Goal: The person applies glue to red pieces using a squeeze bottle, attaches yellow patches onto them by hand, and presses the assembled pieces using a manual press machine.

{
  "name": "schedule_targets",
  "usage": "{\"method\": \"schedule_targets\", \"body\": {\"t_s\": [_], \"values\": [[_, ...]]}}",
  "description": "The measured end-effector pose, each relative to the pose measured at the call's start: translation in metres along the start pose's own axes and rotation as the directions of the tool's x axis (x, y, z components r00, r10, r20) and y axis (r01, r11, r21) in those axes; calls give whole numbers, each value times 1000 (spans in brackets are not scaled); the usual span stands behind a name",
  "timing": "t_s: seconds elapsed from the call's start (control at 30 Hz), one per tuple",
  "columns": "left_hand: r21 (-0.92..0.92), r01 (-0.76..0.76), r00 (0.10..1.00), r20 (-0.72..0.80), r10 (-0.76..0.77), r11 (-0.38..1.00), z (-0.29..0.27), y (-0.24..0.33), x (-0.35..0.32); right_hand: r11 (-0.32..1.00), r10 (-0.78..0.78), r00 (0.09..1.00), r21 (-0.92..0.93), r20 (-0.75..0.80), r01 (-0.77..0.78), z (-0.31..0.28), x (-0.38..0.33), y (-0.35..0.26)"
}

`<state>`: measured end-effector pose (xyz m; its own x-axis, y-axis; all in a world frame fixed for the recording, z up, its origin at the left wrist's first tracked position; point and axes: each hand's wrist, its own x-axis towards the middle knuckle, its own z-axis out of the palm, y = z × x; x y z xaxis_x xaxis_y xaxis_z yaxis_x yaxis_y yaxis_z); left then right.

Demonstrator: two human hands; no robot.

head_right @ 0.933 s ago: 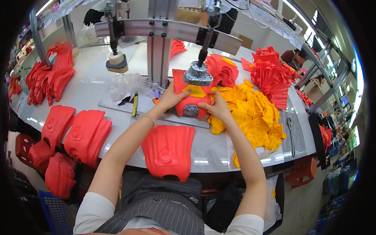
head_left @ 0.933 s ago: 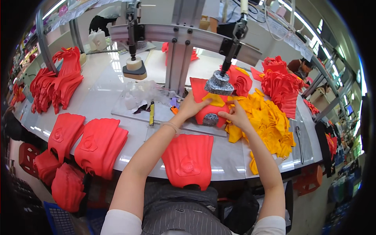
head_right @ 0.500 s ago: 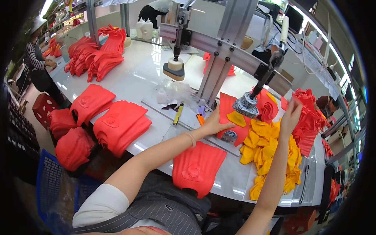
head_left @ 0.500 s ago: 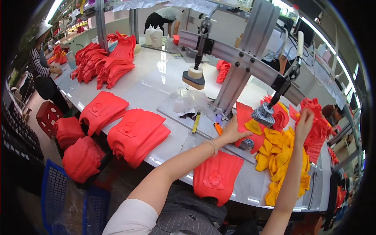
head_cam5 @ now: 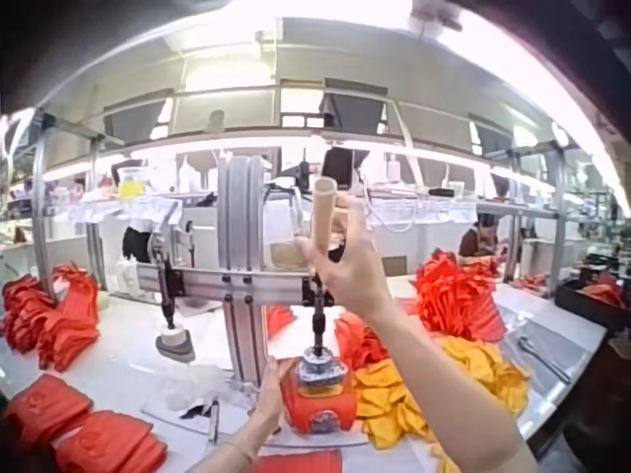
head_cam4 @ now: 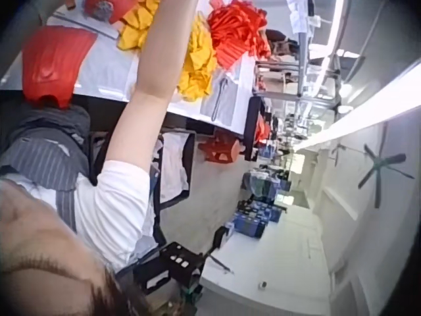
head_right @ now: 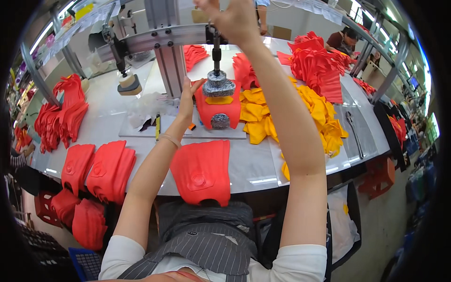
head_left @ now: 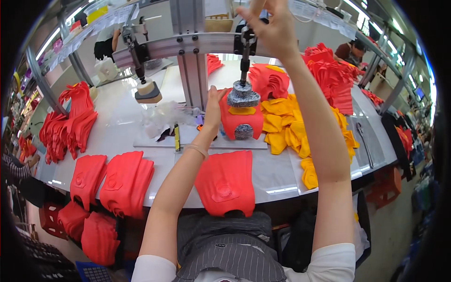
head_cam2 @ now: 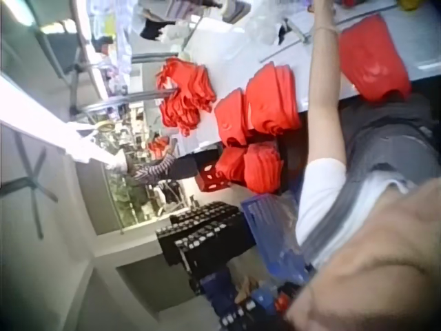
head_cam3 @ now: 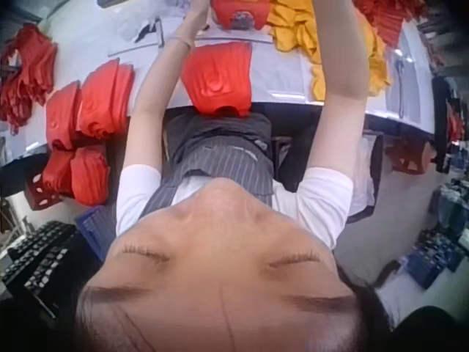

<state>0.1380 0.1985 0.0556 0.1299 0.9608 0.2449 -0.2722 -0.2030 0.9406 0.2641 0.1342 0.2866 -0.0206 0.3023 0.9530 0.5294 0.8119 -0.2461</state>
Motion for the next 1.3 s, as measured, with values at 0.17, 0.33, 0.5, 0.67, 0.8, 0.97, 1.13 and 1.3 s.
{"method": "schedule_targets", "body": {"t_s": [0.17, 0.33, 0.5, 0.67, 0.8, 0.97, 1.13, 1.3], "values": [[113, 102, 985, 131, -116, 988, 16, -4, -8, 827, -425, 890, -329, 163, 455, -5, -46, 10], [217, 14, 990, 136, -44, 976, -7, -27, 7, 878, -349, 904, -251, 249, 408, 0, -91, 6], [163, 24, 991, 124, -44, 986, 7, -7, -30, 846, -345, 921, -365, 179, 388, 14, -144, 61], [220, 12, 994, 107, -36, 975, -30, 27, -96, 827, -163, 939, -476, 304, 298, 2, -160, 36], [358, -72, 993, 110, 35, 931, -69, 30, -199, 847, -9, 924, -489, 383, 210, -50, -207, 0], [825, -249, 965, 256, 58, 507, -57, 39, -273, 707, 84, 954, -692, 286, 145, -159, -241, -35], [848, -248, 966, 250, 58, 469, -56, 14, -281, 654, 144, 955, -699, -260, -289, -262, -287, -44], [701, -203, 967, 253, 28, 684, -53, 15, -265, 543, 403, 612, -361, -680, -758, -334, -366, -27]]}}
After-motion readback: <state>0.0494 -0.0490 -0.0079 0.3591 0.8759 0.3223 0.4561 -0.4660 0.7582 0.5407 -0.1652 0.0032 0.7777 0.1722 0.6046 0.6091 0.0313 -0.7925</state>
